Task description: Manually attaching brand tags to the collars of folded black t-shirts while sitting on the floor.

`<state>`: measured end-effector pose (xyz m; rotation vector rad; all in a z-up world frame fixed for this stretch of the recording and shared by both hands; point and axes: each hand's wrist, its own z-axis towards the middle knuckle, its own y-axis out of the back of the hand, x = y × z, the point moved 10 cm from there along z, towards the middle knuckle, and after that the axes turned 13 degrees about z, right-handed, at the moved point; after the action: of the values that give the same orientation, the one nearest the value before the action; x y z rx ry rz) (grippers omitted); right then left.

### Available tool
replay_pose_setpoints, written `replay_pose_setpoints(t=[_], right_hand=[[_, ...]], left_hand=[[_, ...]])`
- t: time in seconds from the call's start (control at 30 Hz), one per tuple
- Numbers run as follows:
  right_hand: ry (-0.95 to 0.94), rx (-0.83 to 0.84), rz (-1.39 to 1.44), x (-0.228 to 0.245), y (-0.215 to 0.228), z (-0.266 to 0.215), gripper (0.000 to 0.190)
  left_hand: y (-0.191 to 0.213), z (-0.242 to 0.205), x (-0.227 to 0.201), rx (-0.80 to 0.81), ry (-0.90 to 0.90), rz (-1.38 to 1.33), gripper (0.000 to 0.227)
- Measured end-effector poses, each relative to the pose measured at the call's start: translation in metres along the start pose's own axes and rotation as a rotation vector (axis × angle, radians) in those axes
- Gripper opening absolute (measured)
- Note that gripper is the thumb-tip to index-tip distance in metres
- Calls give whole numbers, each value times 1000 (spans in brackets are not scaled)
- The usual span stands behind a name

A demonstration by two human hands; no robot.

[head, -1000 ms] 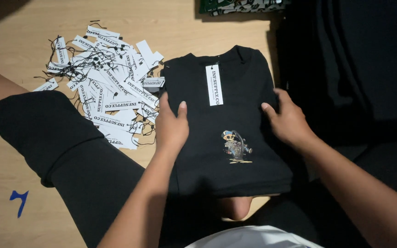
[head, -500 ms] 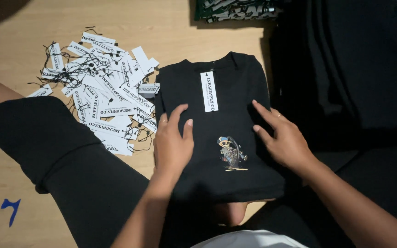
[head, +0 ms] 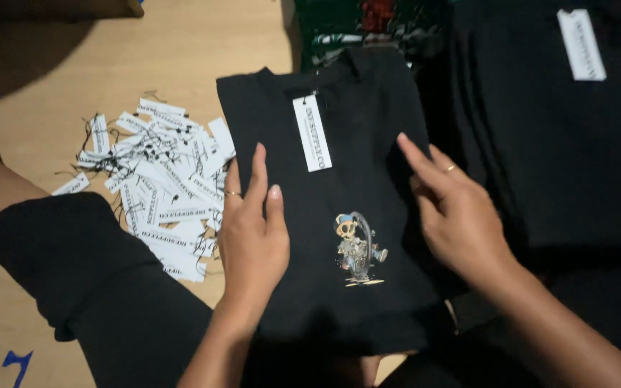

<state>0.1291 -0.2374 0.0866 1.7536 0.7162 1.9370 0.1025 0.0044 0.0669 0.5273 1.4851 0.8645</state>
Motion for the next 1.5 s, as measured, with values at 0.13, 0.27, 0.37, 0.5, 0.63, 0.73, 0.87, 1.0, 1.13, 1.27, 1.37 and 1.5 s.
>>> replay_pose_setpoints(t=[0.13,0.27,0.37,0.5,0.63,0.73,0.87,1.0,1.13,1.27,1.37,1.5], right_hand=[[102,-32,-40,0,47,20,76],[-19,-121,-57,-2,108,29,60],[-154,-176,-90,-24,155,30,61],[-376,-219,-83,-48,209,25,64],[-386,-229,-261,-74,248,22,66],[-201,-146,-377,-105,249,32,78],[-223,-109,-390,-141,244,31,83],[-174,-180,-347,-142,254,36,73],[-427,-96,-395,-168,243,39,65],[-68,-162,-588,-129,225,55,51],[76,-135,-491,-94,196,62,57],[-348,51,-94,-122,172,57,66]], left_hand=[[-4,26,-25,-10,19,68,53],[-16,47,-78,-57,-91,23,53],[-36,59,-120,-43,-159,-52,52],[-72,67,-166,-4,-235,-158,52],[-108,67,-208,22,-303,-176,52],[-134,69,-226,-47,-351,-159,52],[-173,69,-223,40,-283,-159,54],[-188,54,-223,320,-163,-183,67],[-190,57,-214,112,-234,-52,68],[-167,42,-241,-86,-378,140,63],[-179,37,-266,-66,-513,125,61],[-216,43,-277,285,-494,56,64]])
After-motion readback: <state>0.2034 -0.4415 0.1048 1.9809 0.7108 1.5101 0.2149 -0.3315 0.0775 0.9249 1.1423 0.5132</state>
